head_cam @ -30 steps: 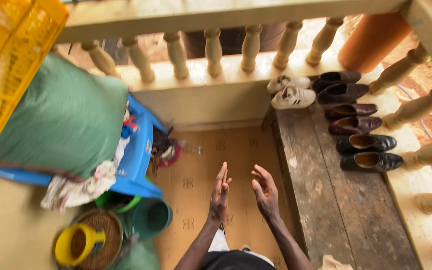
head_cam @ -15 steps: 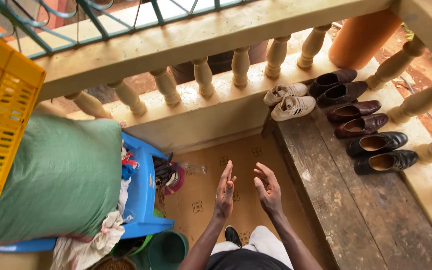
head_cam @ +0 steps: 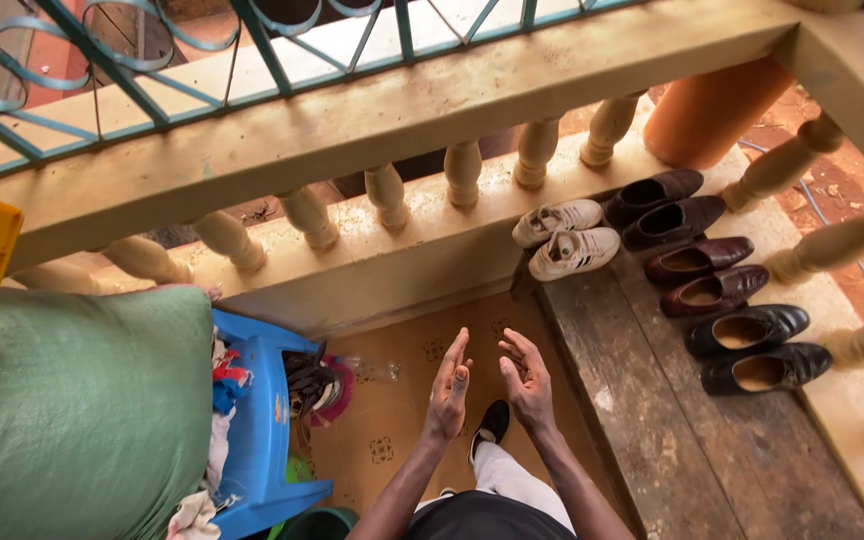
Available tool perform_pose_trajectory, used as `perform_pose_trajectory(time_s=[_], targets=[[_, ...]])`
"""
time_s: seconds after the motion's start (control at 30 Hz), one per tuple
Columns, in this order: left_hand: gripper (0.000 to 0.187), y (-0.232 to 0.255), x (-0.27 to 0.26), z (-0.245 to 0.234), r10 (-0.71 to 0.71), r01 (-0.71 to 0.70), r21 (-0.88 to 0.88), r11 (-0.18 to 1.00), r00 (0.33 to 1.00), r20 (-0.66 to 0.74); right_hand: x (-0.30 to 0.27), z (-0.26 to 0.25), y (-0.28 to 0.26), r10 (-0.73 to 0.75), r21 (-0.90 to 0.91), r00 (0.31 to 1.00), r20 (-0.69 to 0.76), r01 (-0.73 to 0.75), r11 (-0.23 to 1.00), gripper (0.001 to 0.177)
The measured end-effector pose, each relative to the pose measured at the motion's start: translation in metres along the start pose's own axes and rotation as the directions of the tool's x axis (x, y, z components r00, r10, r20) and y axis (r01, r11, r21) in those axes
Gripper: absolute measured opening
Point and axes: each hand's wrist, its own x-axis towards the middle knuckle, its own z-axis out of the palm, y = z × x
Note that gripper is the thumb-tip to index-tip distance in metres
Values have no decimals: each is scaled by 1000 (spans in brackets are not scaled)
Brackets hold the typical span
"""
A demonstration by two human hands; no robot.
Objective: The person is cleaning several pairs of shoes on a balcony using a cloth.
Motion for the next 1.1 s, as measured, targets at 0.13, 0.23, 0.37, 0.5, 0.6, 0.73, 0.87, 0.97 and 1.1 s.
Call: perform_pose_trajectory(time_s=[0.13,0.23,0.37,0.5,0.6,0.73,0.87,0.97,1.1], targets=[[85,-4,47,8,-22,22,4,1000,1000,16,43,-13,10,-18,46,1000,4,17,999,49],[82,-6,77,22,-30,30,27,999,999,24,67,-27,10,9,22,1000,13,-10,1000,49],[82,-18,117,40,-26,24,27,999,998,59,104,-47,13,5,18,1000,-3,-5,1000,47],[81,-23,150,54,-22,22,10,1000,997,76,129,-61,21,-4,22,1000,-18,4,1000,48],[81,-20,167,64,-32,28,46,999,996,82,143,-68,14,32,16,999,-37,-31,999,47],[80,-44,185,67,-57,57,-6,998,994,92,164,-74,19,61,8,997,-45,-61,998,48],[74,-43,196,74,-138,132,60,989,986,98,170,-77,32,65,-1,997,-48,-65,998,48],[69,-65,216,75,-155,152,36,988,981,113,188,-80,38,67,3,995,-76,-67,998,49],[62,-73,247,74,-231,229,30,973,962,143,203,-79,48,152,-23,980,-126,-156,987,49]])
